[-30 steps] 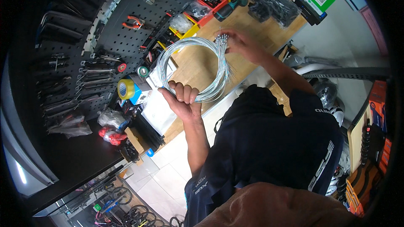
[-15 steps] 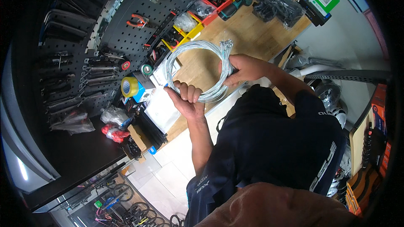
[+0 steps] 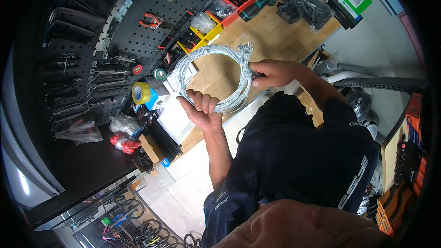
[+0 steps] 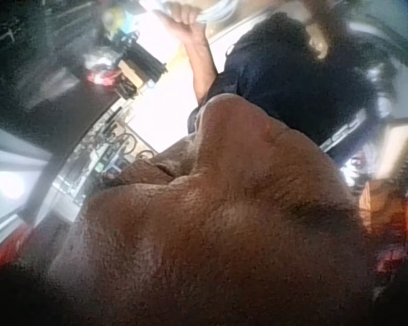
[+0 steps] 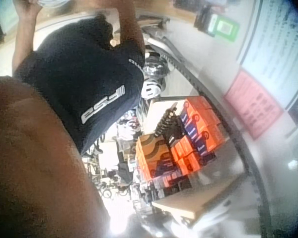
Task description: The person selects a hex key and a wrench from a wall-mounted tool rack, then picks up a coiled cable and inspects it. The person walks through a bicycle shop and briefly touches a bicycle handlebar.
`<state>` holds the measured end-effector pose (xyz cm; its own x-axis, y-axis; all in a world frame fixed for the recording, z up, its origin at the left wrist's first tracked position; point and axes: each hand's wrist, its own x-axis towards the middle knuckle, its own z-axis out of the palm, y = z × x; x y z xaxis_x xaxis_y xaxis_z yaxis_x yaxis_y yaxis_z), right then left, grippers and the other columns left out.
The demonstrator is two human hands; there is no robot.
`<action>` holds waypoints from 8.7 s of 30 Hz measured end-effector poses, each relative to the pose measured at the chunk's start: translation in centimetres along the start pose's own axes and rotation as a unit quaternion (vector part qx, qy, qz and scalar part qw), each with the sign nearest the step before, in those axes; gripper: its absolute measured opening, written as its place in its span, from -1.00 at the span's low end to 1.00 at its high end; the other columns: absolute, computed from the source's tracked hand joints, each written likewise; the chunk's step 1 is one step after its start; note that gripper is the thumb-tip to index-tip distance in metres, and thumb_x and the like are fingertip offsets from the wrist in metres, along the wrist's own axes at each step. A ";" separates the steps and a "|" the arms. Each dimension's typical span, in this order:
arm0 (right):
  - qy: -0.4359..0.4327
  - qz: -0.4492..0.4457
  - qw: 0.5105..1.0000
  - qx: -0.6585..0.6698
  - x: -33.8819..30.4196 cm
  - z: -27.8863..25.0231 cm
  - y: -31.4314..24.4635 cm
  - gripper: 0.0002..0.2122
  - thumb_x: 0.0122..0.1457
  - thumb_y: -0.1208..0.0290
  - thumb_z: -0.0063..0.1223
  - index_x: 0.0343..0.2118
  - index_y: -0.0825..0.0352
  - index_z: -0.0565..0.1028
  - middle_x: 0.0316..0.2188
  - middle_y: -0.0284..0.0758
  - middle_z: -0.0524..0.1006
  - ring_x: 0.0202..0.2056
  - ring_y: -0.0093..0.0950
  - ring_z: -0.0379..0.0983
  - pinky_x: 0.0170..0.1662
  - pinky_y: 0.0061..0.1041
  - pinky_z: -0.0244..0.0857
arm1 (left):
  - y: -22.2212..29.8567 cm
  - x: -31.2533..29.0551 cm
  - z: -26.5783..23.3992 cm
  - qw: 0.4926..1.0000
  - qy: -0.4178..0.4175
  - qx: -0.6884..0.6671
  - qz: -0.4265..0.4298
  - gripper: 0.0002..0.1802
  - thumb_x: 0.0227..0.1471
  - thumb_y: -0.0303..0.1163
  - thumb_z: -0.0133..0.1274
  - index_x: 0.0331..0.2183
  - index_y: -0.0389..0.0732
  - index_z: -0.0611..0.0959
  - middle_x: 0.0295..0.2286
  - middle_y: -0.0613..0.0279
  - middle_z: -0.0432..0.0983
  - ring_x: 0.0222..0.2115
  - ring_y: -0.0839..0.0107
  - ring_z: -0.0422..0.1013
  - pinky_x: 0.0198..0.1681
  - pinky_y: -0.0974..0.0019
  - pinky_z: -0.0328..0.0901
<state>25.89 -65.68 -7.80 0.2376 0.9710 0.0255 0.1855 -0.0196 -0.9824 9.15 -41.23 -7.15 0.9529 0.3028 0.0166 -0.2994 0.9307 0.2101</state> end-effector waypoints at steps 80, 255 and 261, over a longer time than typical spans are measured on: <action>0.611 -0.130 0.745 0.233 -6.4 -25.3 9.8 -0.61 0.44 0.16 -0.01 -0.55 0.13 0.25 -0.61 -0.58 0.16 -0.55 -0.65 0.09 -0.44 -0.51 0.12 | 0.3 -8.3 -12.2 0.915 0.275 0.254 -0.148 -0.71 0.27 -0.22 0.12 -0.07 -0.17 0.61 -0.21 0.20 0.61 -0.21 0.30 0.52 -0.05 0.26 0.46; 0.417 -0.004 0.882 -0.221 6.1 6.8 16.6 -0.80 0.10 0.35 0.30 -0.47 0.29 0.47 -0.58 -0.21 0.52 -0.52 -0.17 0.50 -0.42 -0.24 0.36 | 0.2 -10.1 -24.0 0.673 0.258 0.680 0.132 -0.93 0.15 -0.52 0.20 -0.33 -0.24 0.61 -0.38 0.29 0.59 -0.36 0.52 0.47 -0.20 0.44 0.38; 0.420 -0.005 0.882 -0.213 6.2 7.0 17.0 -0.80 0.10 0.34 0.30 -0.47 0.27 0.46 -0.59 -0.22 0.51 -0.53 -0.17 0.49 -0.43 -0.24 0.36 | 0.0 -10.0 -22.8 0.666 0.248 0.689 0.139 -0.94 0.15 -0.54 0.19 -0.32 -0.25 0.61 -0.38 0.29 0.60 -0.35 0.51 0.48 -0.18 0.43 0.39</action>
<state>23.88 -58.30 -25.65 0.8240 0.4557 0.3368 0.4899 -0.2741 -0.8276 -1.47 -39.60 -29.60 0.6350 0.7724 -0.0112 0.1935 -0.1450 0.9703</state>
